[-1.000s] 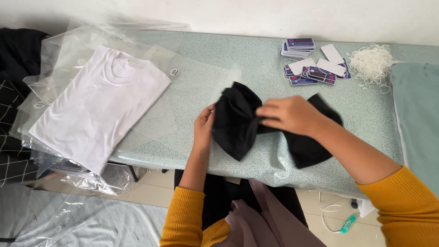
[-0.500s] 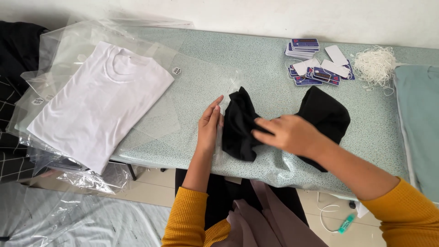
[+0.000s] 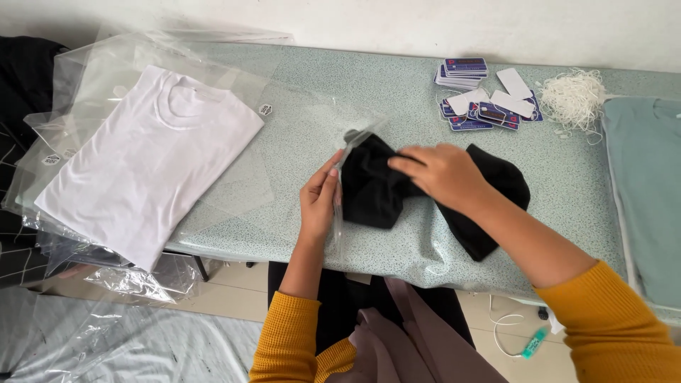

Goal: Folding a t-shirt, attaching a brand tag, and placing it into a plastic bag for shipping or retail.

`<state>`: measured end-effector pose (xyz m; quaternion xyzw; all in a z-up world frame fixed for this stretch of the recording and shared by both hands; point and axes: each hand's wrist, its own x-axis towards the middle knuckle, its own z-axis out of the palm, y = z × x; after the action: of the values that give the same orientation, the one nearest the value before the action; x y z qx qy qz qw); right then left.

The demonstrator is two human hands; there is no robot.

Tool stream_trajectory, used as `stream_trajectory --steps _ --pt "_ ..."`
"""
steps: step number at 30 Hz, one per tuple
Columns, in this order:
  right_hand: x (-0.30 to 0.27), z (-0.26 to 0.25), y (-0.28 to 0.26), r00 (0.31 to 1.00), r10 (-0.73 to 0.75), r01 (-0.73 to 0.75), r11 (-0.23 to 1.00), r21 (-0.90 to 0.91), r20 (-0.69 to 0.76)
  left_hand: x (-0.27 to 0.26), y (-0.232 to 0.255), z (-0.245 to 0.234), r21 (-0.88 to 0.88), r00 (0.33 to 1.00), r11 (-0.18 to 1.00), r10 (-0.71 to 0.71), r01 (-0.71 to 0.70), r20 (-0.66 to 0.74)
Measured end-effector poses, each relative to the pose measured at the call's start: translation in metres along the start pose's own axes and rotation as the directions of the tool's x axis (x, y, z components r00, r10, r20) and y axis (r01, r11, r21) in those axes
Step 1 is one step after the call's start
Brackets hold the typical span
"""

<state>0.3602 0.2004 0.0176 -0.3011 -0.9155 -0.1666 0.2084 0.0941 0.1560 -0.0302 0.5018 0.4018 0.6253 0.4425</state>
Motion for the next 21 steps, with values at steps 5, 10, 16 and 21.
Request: stream_trajectory --steps 5,10,16,21 --pt "0.008 0.020 -0.014 0.998 -0.026 0.015 0.982 -0.189 -0.059 0.001 -0.002 -0.003 -0.068 1.000 0.998 -0.007 0.005 -0.023" --pt "0.024 0.013 -0.049 0.990 -0.098 0.069 0.962 -0.266 -0.101 0.001 -0.001 -0.001 -0.067 1.000 0.997 -0.026 0.026 0.006" --pt "0.023 0.018 -0.047 0.888 0.453 -0.360 0.790 0.496 -0.078 0.008 0.030 -0.001 -0.259 0.989 0.963 -0.110 0.081 -0.098" --pt "0.018 -0.011 -0.084 0.997 -0.060 0.030 0.842 0.539 0.038 0.012 0.068 0.002 0.166 0.981 0.969 -0.190 0.180 0.045"
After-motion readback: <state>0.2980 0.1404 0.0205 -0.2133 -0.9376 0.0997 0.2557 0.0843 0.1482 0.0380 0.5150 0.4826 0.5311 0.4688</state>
